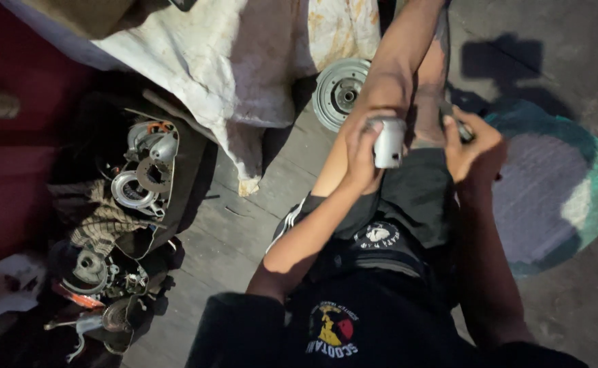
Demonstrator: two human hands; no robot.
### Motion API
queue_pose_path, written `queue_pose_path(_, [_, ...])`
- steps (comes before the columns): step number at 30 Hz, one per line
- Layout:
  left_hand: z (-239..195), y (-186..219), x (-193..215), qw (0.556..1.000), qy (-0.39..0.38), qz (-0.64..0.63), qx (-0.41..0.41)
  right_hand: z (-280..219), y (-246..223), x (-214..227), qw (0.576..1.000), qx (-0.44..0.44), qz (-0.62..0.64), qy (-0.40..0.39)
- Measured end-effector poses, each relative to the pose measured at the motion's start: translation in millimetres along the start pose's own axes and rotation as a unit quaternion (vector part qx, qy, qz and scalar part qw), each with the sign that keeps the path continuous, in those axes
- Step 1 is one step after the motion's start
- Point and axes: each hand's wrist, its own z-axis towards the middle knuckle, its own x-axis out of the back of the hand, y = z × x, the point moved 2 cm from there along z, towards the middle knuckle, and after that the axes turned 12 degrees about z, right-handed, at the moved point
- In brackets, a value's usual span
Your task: Repairing a motorcycle engine piston using a small hand tool to adjust internal components
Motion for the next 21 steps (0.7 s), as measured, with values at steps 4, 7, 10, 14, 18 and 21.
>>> queue_pose_path(4, [-7.4, 2.4, 9.0, 0.999, -0.030, -0.010, 0.027, -17.9, -56.9, 16.8, 0.987, -0.098, 0.129, 0.015])
queue_pose_path(7, [12.1, -7.4, 3.0, 0.999, -0.029, 0.017, 0.001, -25.4, -78.3, 9.1, 0.986, -0.147, 0.071, -0.018])
queue_pose_path(10, [8.9, 9.1, -11.3, 0.983, 0.039, -0.169, 0.053, -23.4, -110.4, -8.2, 0.975, -0.089, 0.202, -0.001])
queue_pose_path(14, [3.0, 18.6, -7.9, 0.990, 0.034, -0.093, 0.103, -17.7, -129.3, -19.0, 0.980, 0.026, 0.191, -0.058])
queue_pose_path(18, [20.0, -94.4, 24.8, 0.934, -0.033, -0.288, 0.208, -24.7, -110.8, -6.5, 0.988, 0.036, 0.142, -0.056])
queue_pose_path(21, [15.4, -50.3, 20.9, 0.901, -0.105, -0.367, 0.205, -29.6, -69.7, 11.5, 0.994, 0.010, 0.076, -0.074])
